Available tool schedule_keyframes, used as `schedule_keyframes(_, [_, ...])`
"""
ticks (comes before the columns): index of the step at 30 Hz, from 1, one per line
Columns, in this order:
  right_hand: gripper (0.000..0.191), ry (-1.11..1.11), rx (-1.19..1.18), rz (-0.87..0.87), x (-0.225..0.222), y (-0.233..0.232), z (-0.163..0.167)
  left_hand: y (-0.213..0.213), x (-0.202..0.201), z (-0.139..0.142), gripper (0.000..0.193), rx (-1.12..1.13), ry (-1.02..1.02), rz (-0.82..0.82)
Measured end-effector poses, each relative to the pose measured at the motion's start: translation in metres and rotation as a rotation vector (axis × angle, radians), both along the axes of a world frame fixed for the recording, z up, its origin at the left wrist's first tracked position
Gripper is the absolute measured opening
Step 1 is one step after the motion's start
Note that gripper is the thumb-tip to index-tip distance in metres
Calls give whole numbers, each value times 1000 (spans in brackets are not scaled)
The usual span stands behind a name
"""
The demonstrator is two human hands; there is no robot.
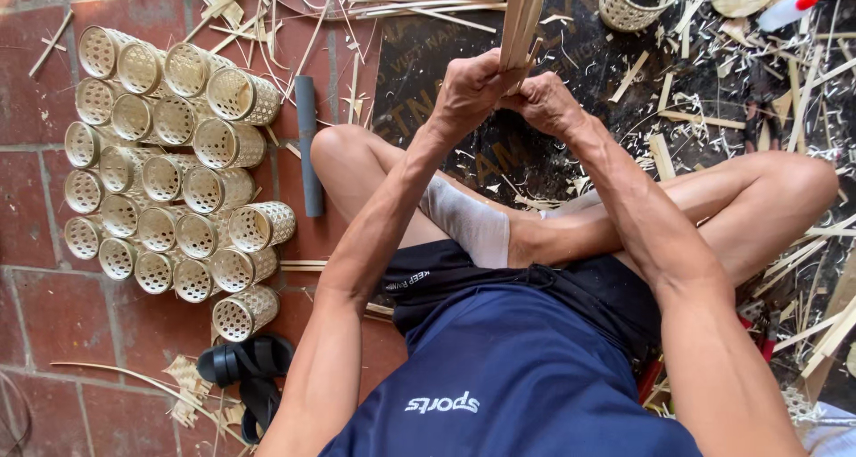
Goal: The person sits on the floor of a craft workshop making woven bamboo basket components. They bend thin bamboo strips around a gray plastic pipe to form rings, fit and press the rings into woven basket bodies, cut bamboo strips to length with red-handled pliers, and sort and stack finished strips into piles.
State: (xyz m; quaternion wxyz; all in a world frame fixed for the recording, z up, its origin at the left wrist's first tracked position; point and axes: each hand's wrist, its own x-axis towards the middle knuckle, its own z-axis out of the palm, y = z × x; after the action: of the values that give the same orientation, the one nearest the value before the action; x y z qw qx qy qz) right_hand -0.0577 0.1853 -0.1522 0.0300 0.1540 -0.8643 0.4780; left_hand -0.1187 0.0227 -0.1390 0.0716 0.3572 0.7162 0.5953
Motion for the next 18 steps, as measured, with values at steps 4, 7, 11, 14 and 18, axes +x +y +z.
schedule_keyframes(4, [14, -96, 1, 2, -5, 0, -2, 6, -3, 0, 20, 21, -6, 25])
schedule_keyframes(7, [15, -198, -58, 51, -9, -1, -5, 3, -7, -2, 21, 3, -76, -23])
schedule_keyframes(11, [11, -326, 130, 72, -16, 6, -6, -4, -20, -2, 21, 101, -57, -97])
schedule_keyframes(14, [24, -61, 151, 83, -15, 13, -8, -4, -27, -4, 22, 40, -7, -24])
schedule_keyframes(18, [12, -192, 416, 0, -7, 9, -17, -1, -26, -8, 21, 77, -47, 4])
